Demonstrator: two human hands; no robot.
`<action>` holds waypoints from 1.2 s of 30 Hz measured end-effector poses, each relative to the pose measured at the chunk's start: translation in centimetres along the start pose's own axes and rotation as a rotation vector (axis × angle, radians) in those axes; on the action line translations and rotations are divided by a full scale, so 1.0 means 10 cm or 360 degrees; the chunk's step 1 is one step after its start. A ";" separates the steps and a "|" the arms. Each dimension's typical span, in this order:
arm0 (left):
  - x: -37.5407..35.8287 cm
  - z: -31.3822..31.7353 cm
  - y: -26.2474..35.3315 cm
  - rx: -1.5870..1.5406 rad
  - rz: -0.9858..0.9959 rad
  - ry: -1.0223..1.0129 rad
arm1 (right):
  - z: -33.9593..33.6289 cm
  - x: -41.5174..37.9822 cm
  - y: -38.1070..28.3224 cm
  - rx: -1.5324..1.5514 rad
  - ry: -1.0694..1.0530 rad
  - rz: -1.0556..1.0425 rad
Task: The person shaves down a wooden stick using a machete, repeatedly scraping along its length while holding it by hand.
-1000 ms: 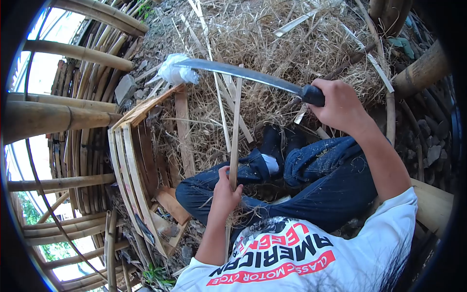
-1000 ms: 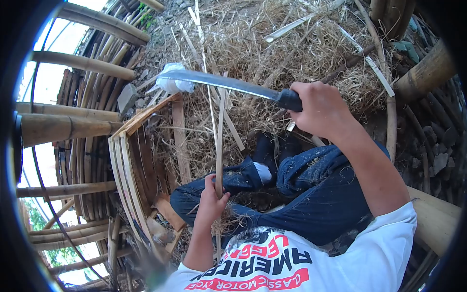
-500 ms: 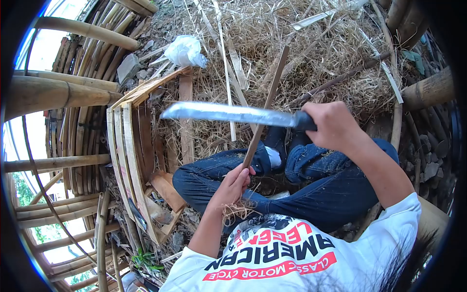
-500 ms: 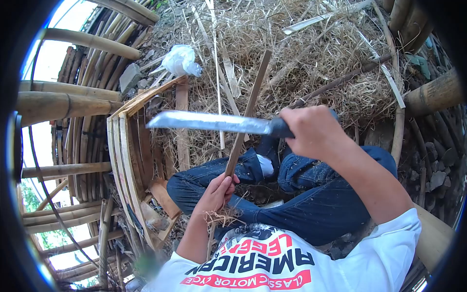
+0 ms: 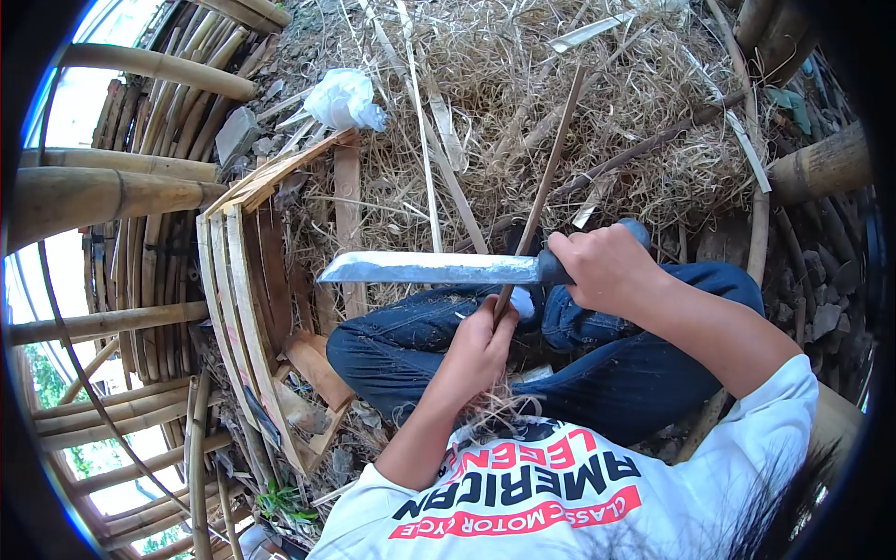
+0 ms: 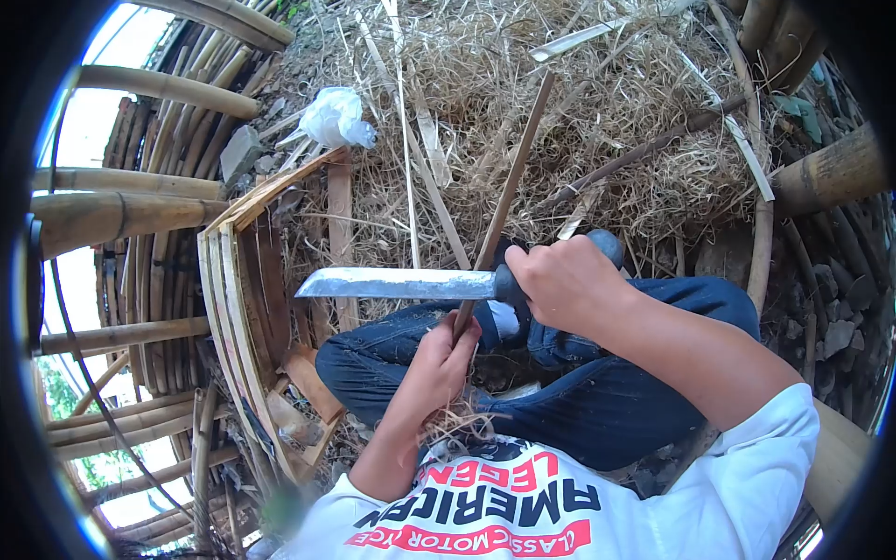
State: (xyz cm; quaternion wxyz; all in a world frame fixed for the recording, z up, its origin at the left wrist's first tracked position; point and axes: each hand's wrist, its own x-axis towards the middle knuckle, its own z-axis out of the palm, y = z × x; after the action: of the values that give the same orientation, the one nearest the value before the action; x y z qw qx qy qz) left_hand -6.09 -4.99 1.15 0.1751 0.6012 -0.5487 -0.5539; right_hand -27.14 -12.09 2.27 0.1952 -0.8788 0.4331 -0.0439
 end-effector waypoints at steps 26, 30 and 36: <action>0.04 -0.04 0.00 -0.0486 -0.0053 0.0044 | -0.11 0.03 -0.01 -0.0017 -0.0047 0.0182; 0.10 0.00 0.03 -0.0455 0.0067 0.0063 | -0.08 -0.01 0.07 -0.0052 0.0105 0.0172; 0.07 -0.11 0.08 -0.0420 -0.0030 -0.0020 | -0.08 0.04 0.19 -0.0134 0.0215 0.0191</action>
State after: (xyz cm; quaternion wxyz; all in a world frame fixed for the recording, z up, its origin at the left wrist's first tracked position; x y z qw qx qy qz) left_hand -5.67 -6.25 1.85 0.2440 0.5746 -0.4666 -0.6265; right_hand -28.49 -13.63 2.24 0.1308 -0.8538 0.4986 -0.0732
